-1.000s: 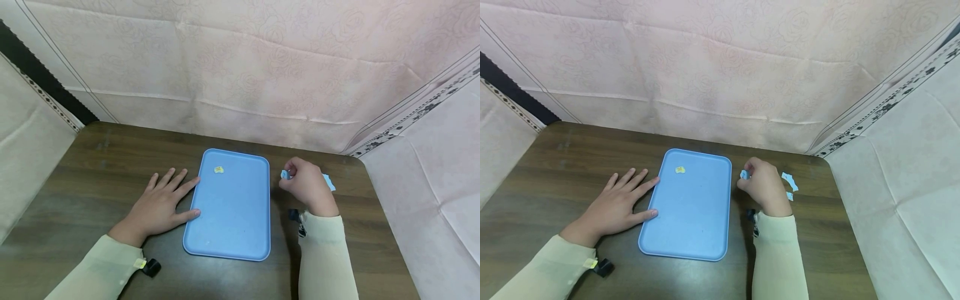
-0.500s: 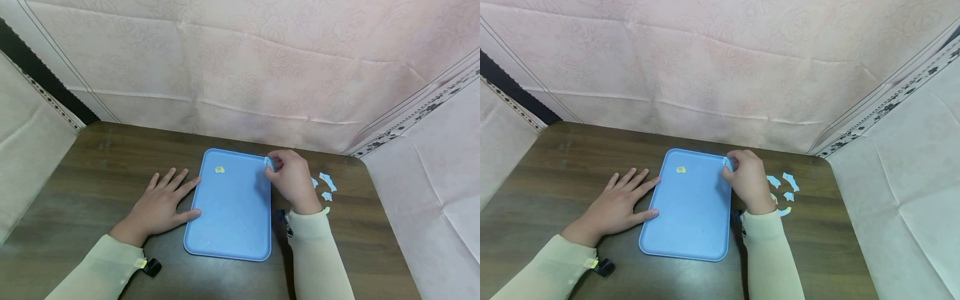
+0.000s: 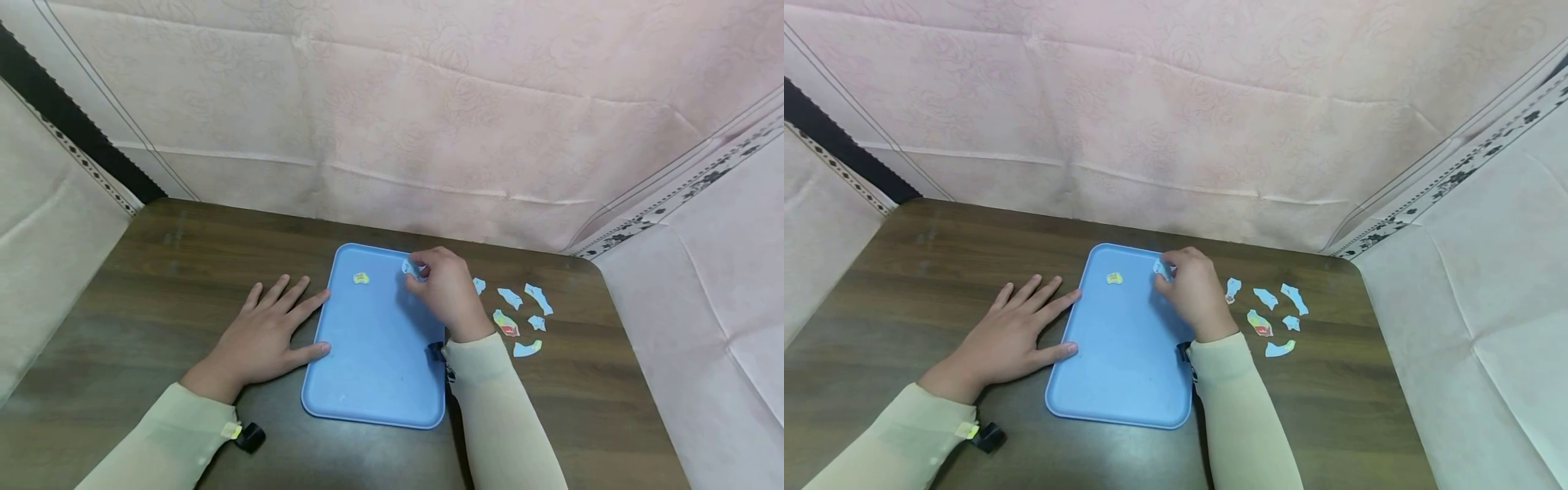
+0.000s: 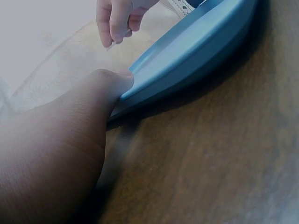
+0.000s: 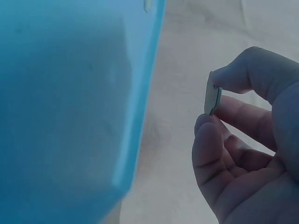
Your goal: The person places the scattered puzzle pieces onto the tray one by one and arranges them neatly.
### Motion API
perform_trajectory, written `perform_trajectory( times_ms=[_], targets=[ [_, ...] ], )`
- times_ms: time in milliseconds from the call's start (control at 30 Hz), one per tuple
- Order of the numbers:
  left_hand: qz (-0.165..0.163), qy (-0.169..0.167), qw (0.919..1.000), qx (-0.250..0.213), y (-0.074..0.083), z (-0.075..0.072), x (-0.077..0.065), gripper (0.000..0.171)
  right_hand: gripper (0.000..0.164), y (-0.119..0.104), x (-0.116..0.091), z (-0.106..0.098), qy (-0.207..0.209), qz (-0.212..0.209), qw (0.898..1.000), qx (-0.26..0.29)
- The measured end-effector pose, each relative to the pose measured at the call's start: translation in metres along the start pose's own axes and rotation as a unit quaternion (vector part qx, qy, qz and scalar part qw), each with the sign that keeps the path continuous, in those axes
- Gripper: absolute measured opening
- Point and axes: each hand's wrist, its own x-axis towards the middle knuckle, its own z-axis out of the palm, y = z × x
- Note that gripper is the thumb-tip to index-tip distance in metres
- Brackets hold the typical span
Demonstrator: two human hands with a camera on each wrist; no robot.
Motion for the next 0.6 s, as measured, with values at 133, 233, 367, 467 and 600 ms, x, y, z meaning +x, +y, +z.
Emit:
perform_trajectory(
  times_ms=[133,233,367,467,600],
  targets=[
    [-0.001,0.000,1.0000,0.002,0.000,0.000,0.000,0.097,0.034,-0.001,0.004,0.008,-0.014,-0.004,1.000,-0.003],
    [-0.001,-0.001,1.0000,0.002,0.000,0.000,0.000,0.097,0.034,-0.001,0.005,0.013,-0.020,-0.011,1.000,-0.005],
    [-0.002,-0.003,1.0000,0.002,0.000,-0.001,-0.001,0.097,0.034,-0.001,0.008,0.018,-0.022,-0.020,0.999,-0.013],
    [-0.002,-0.005,1.0000,0.001,0.001,-0.001,0.000,0.097,0.034,-0.001,0.009,0.020,-0.030,-0.017,0.999,-0.014],
    [-0.003,-0.004,1.0000,0.003,0.001,-0.001,0.000,0.098,0.036,-0.002,0.009,0.022,-0.051,-0.004,0.999,-0.008]
  ],
)
